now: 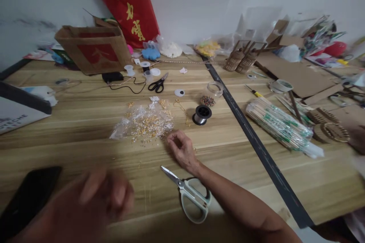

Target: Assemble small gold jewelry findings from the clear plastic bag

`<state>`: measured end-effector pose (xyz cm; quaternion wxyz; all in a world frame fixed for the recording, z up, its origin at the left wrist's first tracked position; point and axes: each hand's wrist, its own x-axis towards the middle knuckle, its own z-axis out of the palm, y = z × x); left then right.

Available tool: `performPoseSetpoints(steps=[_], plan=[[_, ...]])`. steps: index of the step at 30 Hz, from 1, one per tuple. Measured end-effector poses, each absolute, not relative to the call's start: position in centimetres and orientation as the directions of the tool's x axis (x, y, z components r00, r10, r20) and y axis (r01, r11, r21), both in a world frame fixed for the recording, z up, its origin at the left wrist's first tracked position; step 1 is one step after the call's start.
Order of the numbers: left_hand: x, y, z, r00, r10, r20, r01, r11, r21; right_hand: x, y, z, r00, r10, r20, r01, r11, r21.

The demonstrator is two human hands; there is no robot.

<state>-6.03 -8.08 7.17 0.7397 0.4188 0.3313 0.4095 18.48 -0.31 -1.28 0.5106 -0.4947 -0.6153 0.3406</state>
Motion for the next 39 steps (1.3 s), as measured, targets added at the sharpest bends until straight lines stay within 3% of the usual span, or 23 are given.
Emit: performPoseSetpoints(steps=[2,4,10,14,18,21,24,29,39], plan=[[-3.9,-4.9,9.1,0.347,0.925,-0.157,-0.398,0.297,0.868,18.5,-0.2,-1.3,0.008,0.953,0.302,0.256,0.29,-0.922],[-2.6,-2.7,9.4,0.241,0.958,-0.154,-0.349,0.233,0.908,18.6,-0.2,-1.2,0.01,0.949,0.315,0.247,0.303,-0.92],[-2.8,-0.1,5.1,0.082,0.996,-0.038,0.153,0.025,0.988,18.6,-0.1,-1.2,0.022,0.946,0.324,0.247,0.309,-0.918],[-2.4,1.1,3.8,0.197,0.976,0.089,0.381,-0.16,0.911,18.7,0.0,-1.2,0.031,0.946,0.324,0.235,0.308,-0.922],[-1.8,2.3,2.9,0.311,0.946,0.087,0.546,-0.253,0.799,18.7,0.0,-1.2,0.041,0.946,0.322,0.237,0.304,-0.923],[-1.7,2.8,1.9,0.395,0.899,0.189,0.663,-0.422,0.618,18.7,0.1,-1.3,0.043,0.947,0.319,0.237,0.3,-0.924],[-1.7,3.0,1.2,0.479,0.841,0.253,0.688,-0.538,0.487,18.7,0.2,-1.4,0.023,0.949,0.313,0.229,0.3,-0.926],[-1.7,3.0,0.7,0.567,0.793,0.223,0.709,-0.608,0.358,18.8,0.4,-1.6,0.017,0.944,0.328,0.236,0.315,-0.919],[-2.0,3.4,0.2,0.615,0.763,0.202,0.679,-0.642,0.356,18.6,0.5,-1.6,0.009,0.947,0.32,0.233,0.309,-0.922]])
